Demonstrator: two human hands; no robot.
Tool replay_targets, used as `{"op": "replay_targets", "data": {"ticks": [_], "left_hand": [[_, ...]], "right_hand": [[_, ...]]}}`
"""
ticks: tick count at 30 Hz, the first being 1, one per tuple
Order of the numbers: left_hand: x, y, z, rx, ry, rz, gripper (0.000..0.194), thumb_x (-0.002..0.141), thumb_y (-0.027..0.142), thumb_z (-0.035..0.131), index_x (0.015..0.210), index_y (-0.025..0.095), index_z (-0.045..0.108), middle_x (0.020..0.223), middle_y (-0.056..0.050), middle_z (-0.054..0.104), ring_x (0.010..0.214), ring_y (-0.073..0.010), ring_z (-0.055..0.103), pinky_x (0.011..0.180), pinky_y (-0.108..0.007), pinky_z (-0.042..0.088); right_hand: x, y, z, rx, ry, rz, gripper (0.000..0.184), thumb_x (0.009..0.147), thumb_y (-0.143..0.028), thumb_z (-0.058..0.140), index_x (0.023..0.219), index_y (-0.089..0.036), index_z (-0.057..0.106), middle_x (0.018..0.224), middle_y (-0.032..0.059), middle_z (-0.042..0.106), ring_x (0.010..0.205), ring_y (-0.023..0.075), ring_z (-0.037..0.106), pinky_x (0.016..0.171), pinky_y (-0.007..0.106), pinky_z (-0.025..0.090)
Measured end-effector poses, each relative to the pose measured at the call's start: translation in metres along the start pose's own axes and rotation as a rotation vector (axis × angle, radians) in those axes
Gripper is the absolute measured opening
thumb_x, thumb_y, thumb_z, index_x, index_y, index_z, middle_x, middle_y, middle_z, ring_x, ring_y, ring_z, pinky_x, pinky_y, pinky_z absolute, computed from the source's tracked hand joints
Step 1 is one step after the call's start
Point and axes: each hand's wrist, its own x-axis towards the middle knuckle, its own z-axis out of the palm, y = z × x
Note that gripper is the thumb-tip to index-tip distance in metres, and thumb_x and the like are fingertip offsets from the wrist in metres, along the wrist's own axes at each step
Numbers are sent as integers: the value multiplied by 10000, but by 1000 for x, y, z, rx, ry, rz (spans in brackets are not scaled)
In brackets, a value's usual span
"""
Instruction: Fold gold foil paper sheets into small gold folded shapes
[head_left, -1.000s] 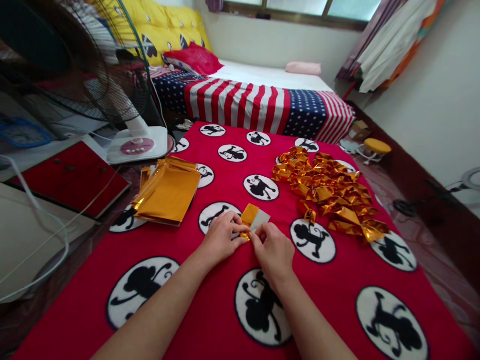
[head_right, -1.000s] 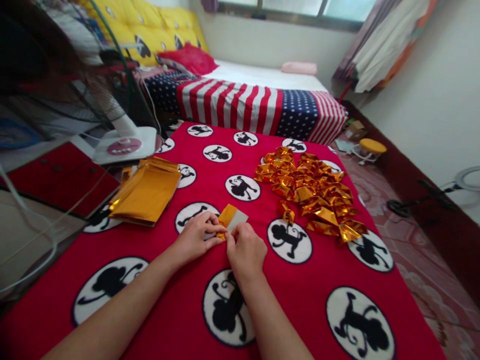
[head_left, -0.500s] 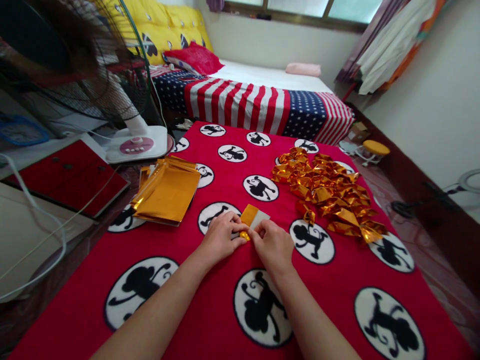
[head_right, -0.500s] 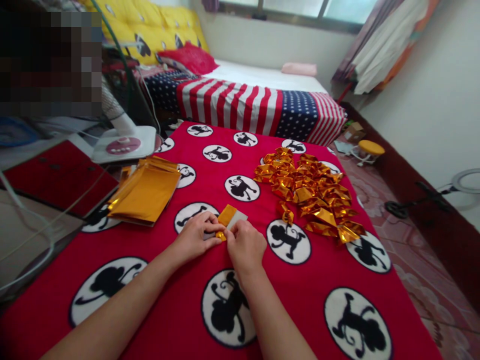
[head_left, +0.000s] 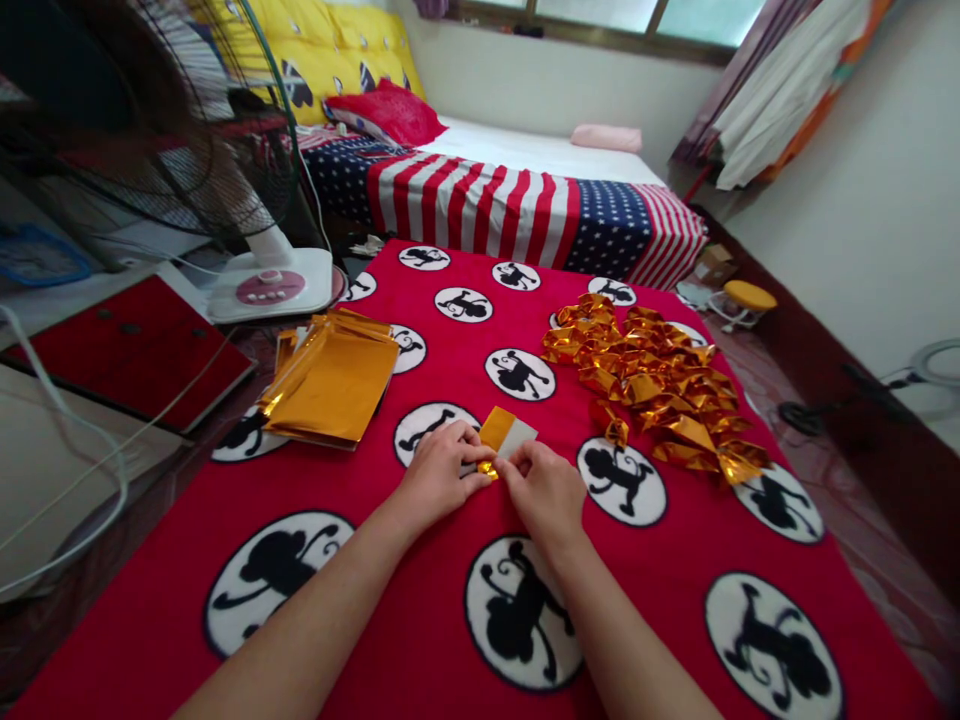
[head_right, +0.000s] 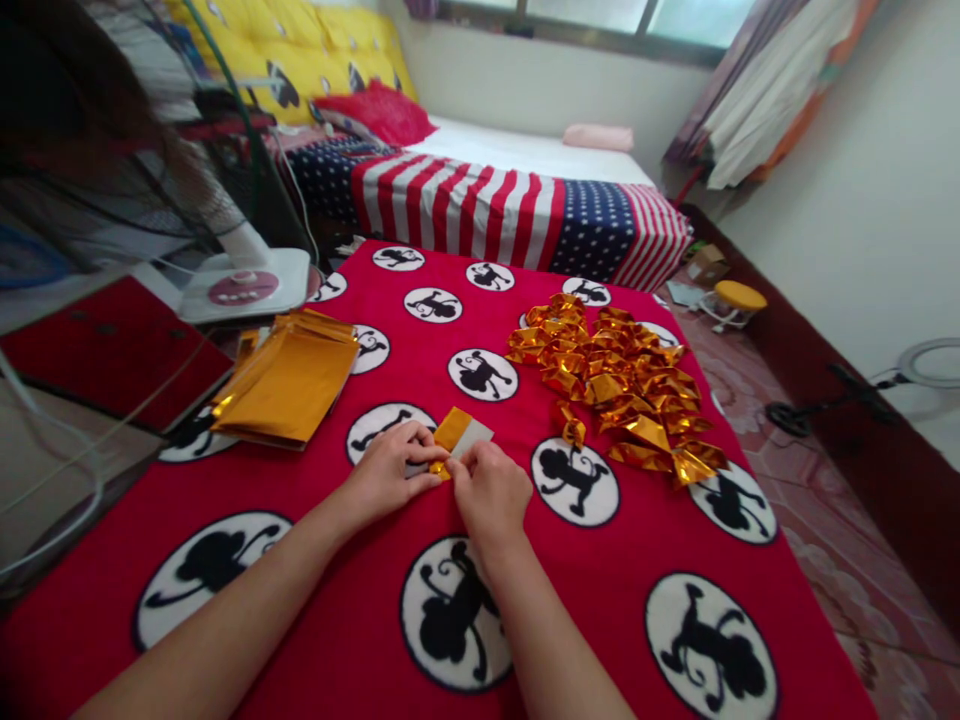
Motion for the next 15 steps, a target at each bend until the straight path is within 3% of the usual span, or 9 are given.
{"op": "replay_targets", "data": {"ticks": [5, 9, 15], "left_hand": [[-1, 1, 0, -1, -4, -15, 253, 700, 235, 789, 948, 282, 774, 971, -22, 631, 932, -196, 583, 813, -324, 455], [-1, 4, -2, 0, -6, -24, 226, 723, 244, 768, 945, 286, 777, 971, -26, 632, 941, -198, 582, 820, -326, 458], [5, 10, -5, 2, -16, -83, 161, 762, 282, 734, 913, 285, 790, 915, -20, 652, 887, -187, 597, 797, -322, 457]], "right_hand": [[3, 6, 2, -23, 112, 31, 203, 829, -357, 655, 700, -212, 598, 682, -22, 641, 616, 134, 563, 557, 247, 248], [-7, 6, 2, 24, 47, -45, 209, 843, -352, 642, 702, -209, 582, 678, -33, 634, 602, 120, 554, 557, 240, 249], [-13, 1, 4, -2, 3, -15, 193, 848, -333, 637, 713, -207, 579, 674, -23, 639, 599, 122, 553, 545, 247, 220]]}}
